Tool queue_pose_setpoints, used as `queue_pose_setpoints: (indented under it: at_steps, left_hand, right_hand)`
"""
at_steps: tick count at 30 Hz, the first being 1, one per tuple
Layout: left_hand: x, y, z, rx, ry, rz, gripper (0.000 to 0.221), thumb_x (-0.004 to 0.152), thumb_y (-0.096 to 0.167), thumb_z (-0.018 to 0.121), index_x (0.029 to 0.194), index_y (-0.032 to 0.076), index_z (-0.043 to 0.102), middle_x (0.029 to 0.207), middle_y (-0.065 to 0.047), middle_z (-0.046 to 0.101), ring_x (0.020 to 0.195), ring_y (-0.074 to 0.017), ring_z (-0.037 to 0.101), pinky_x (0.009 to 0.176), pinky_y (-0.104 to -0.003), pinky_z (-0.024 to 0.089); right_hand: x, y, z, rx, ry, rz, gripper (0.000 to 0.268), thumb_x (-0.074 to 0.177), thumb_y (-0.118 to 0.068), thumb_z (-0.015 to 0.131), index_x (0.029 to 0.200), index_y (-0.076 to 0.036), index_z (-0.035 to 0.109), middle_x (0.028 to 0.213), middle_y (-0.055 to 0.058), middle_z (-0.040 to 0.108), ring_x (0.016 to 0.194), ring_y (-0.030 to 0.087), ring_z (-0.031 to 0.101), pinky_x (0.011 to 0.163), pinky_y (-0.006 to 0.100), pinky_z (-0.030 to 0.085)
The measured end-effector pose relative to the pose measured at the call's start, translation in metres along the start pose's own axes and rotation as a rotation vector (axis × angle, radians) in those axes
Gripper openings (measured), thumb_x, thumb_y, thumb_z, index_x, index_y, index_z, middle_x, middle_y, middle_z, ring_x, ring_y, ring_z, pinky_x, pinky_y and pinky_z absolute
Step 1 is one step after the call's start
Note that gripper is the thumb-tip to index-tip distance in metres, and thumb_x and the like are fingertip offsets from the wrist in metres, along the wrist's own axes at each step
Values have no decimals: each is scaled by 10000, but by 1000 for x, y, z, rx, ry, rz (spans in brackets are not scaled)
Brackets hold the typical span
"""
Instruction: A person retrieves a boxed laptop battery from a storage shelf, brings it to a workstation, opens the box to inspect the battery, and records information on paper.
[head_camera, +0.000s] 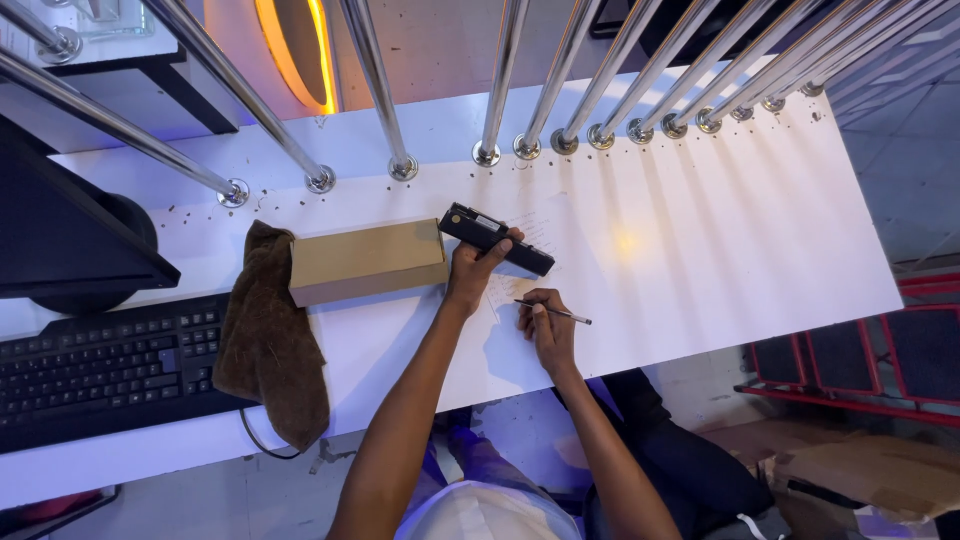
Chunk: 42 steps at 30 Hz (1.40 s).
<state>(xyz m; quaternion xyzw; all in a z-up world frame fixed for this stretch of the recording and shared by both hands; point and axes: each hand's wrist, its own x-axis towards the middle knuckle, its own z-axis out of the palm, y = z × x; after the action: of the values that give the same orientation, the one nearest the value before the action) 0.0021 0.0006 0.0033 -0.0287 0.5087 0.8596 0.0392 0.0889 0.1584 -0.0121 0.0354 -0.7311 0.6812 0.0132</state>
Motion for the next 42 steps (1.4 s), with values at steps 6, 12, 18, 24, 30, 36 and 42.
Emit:
queue_pose_setpoints:
  at_steps: [6,12,18,24,30,36,42]
  left_hand:
    - [3,-7,-4,4,-7,14,346,1000,195,736,1288,8,696,1245,-182,719,1236,-289,641,1119,-447,520]
    - [5,-5,-4,12,-21,27,327,996,196,747,1278,36,709,1219,-144,736,1229,-248,648,1107,-428,523]
    - [4,-8,-5,20,-42,57,336,997,215,752,1280,42,699,1215,-146,738,1232,-262,650,1101,-457,515]
    - [4,-3,-7,13,-61,60,345,1006,200,740,1295,23,681,1218,-159,737,1233,-263,649,1108,-452,507]
    - [8,-14,-10,-2,-43,51,403,993,211,764,1322,5,655,1236,-177,725,1238,-283,645,1118,-477,496]
    - [9,-10,-11,-8,-51,61,386,1000,181,752,1325,0,649,1225,-174,731,1227,-274,653,1111,-467,495]
    - [7,-7,-8,-1,-33,53,388,993,190,762,1312,-5,660,1218,-172,734,1222,-264,653,1099,-449,507]
  right_hand:
    - [2,-24,4,-98,38,13,191,1011,-114,483,1054,12,620,802,152,681,536,221,638,454,308,507]
    - [12,-15,-2,-282,-107,-66,121,964,-116,588,999,-12,638,759,147,706,544,237,667,441,301,497]
    - [10,-14,9,-410,-120,-222,61,895,-86,628,940,-47,643,665,134,676,476,246,620,399,300,440]
    - [6,-8,15,-488,-158,-237,70,865,-9,616,931,-30,602,569,154,629,434,281,616,390,318,442]
    - [10,-5,17,-543,-178,-284,115,838,21,615,933,-38,587,544,144,605,420,293,613,380,328,446]
    - [12,-4,16,-537,-158,-319,120,830,36,616,923,-37,591,552,145,602,417,290,614,365,329,455]
    - [12,-8,15,-527,-141,-306,110,836,35,608,914,-40,590,555,138,595,417,281,609,363,322,446]
